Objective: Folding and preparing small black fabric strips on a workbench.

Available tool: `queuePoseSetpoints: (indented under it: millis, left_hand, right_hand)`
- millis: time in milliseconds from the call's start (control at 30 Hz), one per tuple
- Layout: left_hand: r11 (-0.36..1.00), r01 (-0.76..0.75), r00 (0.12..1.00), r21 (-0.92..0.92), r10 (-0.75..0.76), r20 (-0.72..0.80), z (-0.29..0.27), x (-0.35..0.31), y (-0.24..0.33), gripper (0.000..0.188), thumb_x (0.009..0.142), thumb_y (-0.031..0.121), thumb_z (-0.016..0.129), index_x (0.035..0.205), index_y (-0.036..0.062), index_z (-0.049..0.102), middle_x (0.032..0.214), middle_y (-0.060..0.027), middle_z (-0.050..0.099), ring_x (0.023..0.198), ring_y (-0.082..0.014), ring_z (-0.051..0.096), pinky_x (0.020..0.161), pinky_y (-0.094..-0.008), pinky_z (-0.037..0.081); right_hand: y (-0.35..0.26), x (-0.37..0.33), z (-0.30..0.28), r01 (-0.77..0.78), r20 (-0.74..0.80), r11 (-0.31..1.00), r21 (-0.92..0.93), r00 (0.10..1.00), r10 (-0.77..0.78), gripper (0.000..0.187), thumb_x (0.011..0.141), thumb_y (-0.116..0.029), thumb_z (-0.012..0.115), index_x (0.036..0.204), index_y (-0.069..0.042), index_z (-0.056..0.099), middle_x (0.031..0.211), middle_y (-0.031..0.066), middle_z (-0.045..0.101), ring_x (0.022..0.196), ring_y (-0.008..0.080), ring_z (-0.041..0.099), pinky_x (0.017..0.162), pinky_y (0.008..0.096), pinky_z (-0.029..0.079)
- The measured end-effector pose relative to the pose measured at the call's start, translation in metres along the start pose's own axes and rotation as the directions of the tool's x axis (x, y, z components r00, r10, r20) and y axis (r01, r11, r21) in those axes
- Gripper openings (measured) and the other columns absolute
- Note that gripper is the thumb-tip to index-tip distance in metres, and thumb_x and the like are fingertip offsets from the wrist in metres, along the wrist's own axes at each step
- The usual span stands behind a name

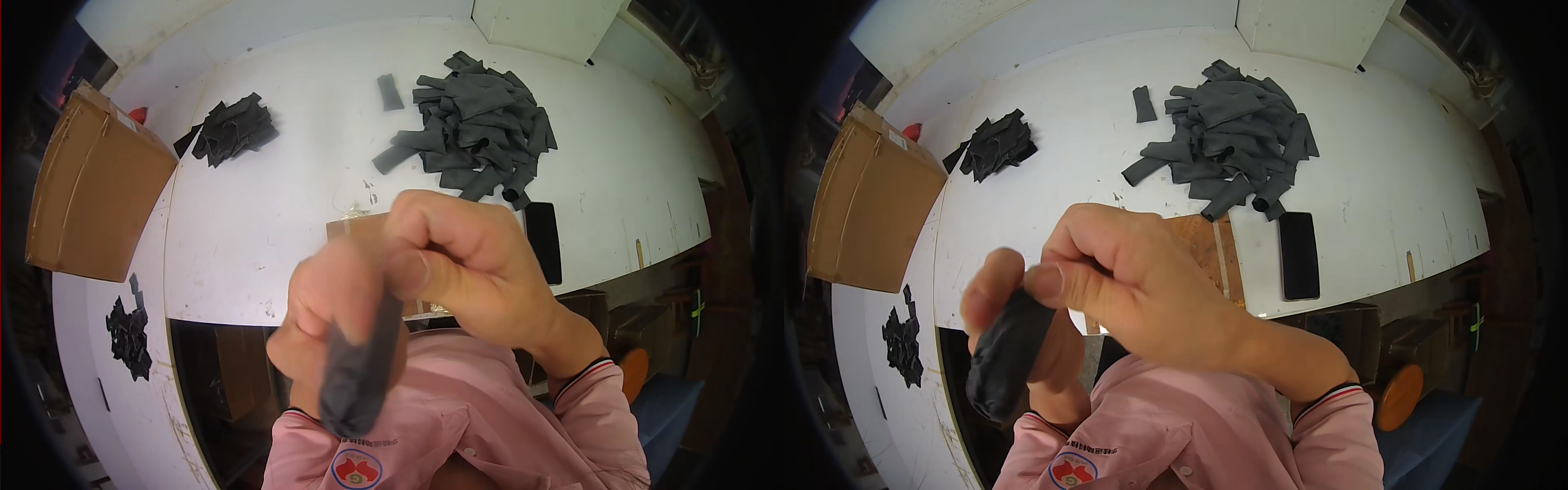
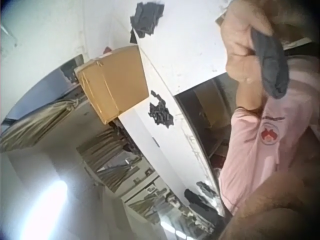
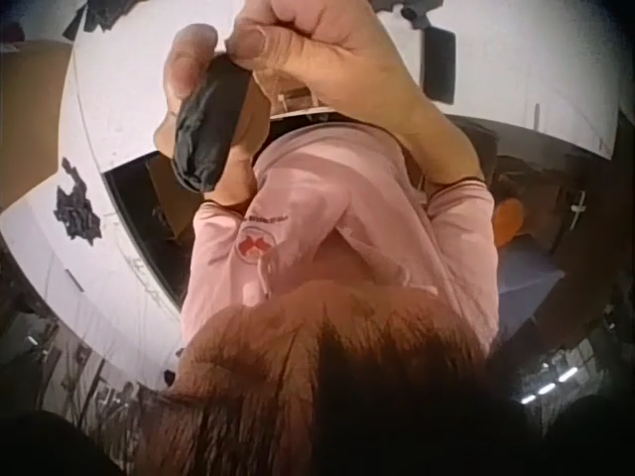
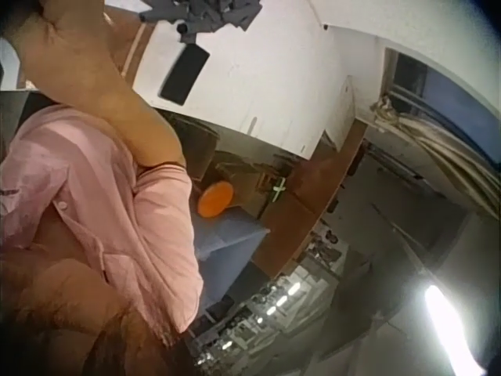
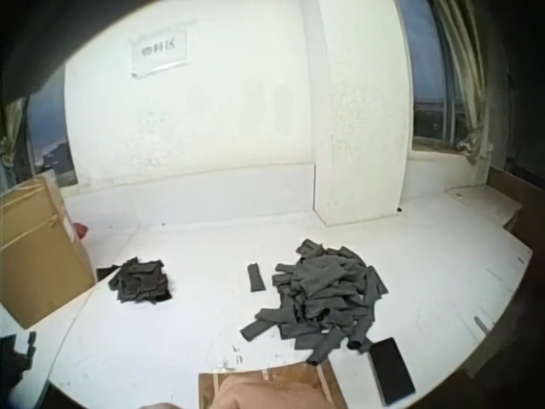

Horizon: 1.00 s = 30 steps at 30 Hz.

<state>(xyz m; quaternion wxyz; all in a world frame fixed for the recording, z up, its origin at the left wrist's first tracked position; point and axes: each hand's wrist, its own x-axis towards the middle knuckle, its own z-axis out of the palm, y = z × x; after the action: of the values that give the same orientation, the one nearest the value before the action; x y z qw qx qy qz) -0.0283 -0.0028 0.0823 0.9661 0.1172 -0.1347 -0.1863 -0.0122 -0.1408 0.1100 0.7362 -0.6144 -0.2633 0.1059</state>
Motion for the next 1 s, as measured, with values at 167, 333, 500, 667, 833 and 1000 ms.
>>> queuePoseSetpoints:
  millis: [167,333,500,667,833,1000]
  left_hand:
    - [0.896,0.148,0.988,-0.418,-0.112,0.11,-0.032,0.008,0.004,0.045,0.087,0.012,0.036,0.129,0.0022,0.022,0.093,-0.0206,0.05,0.029,-0.004,0.033,0.026,-0.0178,0.026]
    - [0.887,0.159,0.936,-0.433,-0.275,-0.219,-0.105,-0.004,-0.008,0.041,0.088,0.012,0.035,0.128,0.003,0.028,0.071,-0.0055,0.051,0.033,-0.0044,0.028,0.03,-0.0186,0.024]
    - [0.986,0.143,0.87,-0.08,-0.164,-0.465,-0.063,0.001,-0.012,0.038,0.085,0.009,0.041,0.122,0.0026,0.034,0.055,-0.001,0.045,0.033,-0.0047,0.028,0.031,-0.0183,0.023]
    - [0.839,0.099,0.912,0.535,0.139,-0.386,-0.066,-0.006,-0.02,0.027,0.083,0.001,0.045,0.109,-0.0015,0.043,0.075,-0.0081,0.055,0.032,-0.0018,0.027,0.031,-0.0158,0.023]
    - [0.708,0.123,0.891,0.695,0.23,-0.391,-0.078,-0.004,-0.017,0.03,0.083,0.007,0.049,0.112,-0.0005,0.043,0.083,-0.006,0.053,0.051,-0.005,0.044,0.046,-0.0156,0.036]
    - [0.013,-0.072,0.895,0.997,0.443,0.059,-0.068,0.003,-0.011,0.027,0.082,0.005,0.052,0.108,-0.0016,0.048,0.089,-0.0076,0.056,0.083,-0.0115,0.051,0.078,-0.0237,0.04]
  right_hand:
    - [0.033,0.012,-0.026,-0.252,-0.1,0.968,0.0,0.963,0.251,0.022,0.086,-0.018,0.049,0.069,-0.005,0.047,0.062,-0.0036,0.042,0.052,0.0041,0.038,0.046,0.0178,0.03]
    - [0.113,-0.006,-0.04,-0.39,-0.038,0.815,0.428,0.893,0.448,0.024,0.085,-0.021,0.05,0.069,-0.004,0.05,0.057,-0.0022,0.044,0.048,0.0044,0.037,0.044,0.0181,0.03]
    - [0.107,0.009,-0.047,-0.32,-0.045,0.897,0.306,0.936,0.35,0.022,0.086,-0.018,0.05,0.07,-0.003,0.05,0.058,-0.0024,0.044,0.049,0.0043,0.037,0.044,0.0182,0.029]
    - [0.117,0.009,-0.049,-0.313,0.104,0.93,0.192,0.949,0.298,0.021,0.086,-0.019,0.05,0.071,-0.004,0.05,0.058,-0.0025,0.044,0.05,0.0043,0.038,0.045,0.0191,0.031]
    - [0.127,0.003,-0.045,-0.292,-0.001,0.927,0.235,0.954,0.301,0.017,0.085,-0.016,0.05,0.077,-0.002,0.052,0.058,-0.0031,0.044,0.053,0.0058,0.042,0.048,0.019,0.034]
    - [0.116,0.001,-0.054,-0.223,-0.156,0.963,-0.153,0.967,0.2,0.021,0.082,-0.023,0.054,0.085,-0.002,0.054,0.057,0.0004,0.046,0.059,0.0105,0.048,0.053,0.0236,0.038]
